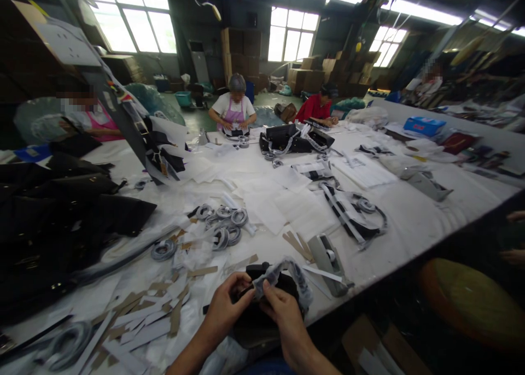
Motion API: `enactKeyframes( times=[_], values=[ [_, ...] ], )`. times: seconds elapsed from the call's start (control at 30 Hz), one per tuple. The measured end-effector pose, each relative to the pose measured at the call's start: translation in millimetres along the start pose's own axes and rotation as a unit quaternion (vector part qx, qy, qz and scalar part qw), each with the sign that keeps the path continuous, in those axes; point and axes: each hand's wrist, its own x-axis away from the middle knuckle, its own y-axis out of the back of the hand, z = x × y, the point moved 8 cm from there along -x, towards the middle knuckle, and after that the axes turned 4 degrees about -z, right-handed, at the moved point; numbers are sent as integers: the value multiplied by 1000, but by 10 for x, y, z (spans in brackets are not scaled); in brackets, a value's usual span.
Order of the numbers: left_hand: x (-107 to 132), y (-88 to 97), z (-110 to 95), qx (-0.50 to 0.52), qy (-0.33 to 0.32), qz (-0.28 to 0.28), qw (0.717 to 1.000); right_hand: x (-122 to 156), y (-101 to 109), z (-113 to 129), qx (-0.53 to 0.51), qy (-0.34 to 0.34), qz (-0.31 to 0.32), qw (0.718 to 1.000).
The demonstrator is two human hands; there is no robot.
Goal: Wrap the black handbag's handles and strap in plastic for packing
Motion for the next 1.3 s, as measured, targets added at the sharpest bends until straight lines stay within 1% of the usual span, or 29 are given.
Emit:
enactKeyframes(
  times=[0.07,0.17,0.23,0.33,0.37,0.43,0.5,0.53,0.6,0.63,0.7,0.77,0.8,0.9,1.0,1.07,1.17,1.23,1.3],
  values=[
    [-2,-10,56,30,0,-12,999,-7,-5,-92,21,4,-5,1000],
    [25,-53,148,92,17,1,996,-62,23,-193,45,22,-28,998],
    [59,-65,178,146,29,11,989,-94,45,-208,53,37,-46,997],
    [87,-30,167,211,32,-1,977,-108,57,-189,45,47,-73,995],
    [85,-20,149,204,26,-3,979,-104,46,-181,36,47,-75,995],
    [64,-29,105,137,9,12,990,-89,4,-186,-4,39,-62,997],
    [35,-44,79,53,-8,29,998,-71,-45,-240,-83,14,-33,996],
    [23,-42,78,28,-13,30,999,-63,-65,-287,-127,-2,-19,992],
    [8,-19,90,15,-18,18,1000,-59,-91,-405,-186,-29,3,982],
    [8,-12,95,14,-23,12,1000,-66,-107,-463,-187,-34,16,982],
    [20,-22,98,12,-38,8,999,-97,-165,-553,-149,-24,52,987],
    [37,-45,106,7,-51,6,999,-149,-226,-609,-83,-6,72,994],
    [44,-50,119,3,-53,2,999,-182,-245,-619,-48,5,72,996],
    [51,-17,201,-17,-48,-25,998,-274,-245,-601,29,25,41,998],
    [51,46,291,-42,-47,-40,997,-318,-208,-606,41,18,20,999],
    [46,71,331,-49,-42,-25,998,-330,-168,-635,38,8,5,999],
    [15,74,342,-38,4,22,999,-342,-129,-666,45,7,-9,999],
    [-35,86,273,-28,33,33,999,-345,-134,-671,56,10,-8,998],
    [-104,73,146,-32,37,40,998,-339,-150,-673,66,14,-4,998]
  ],
)
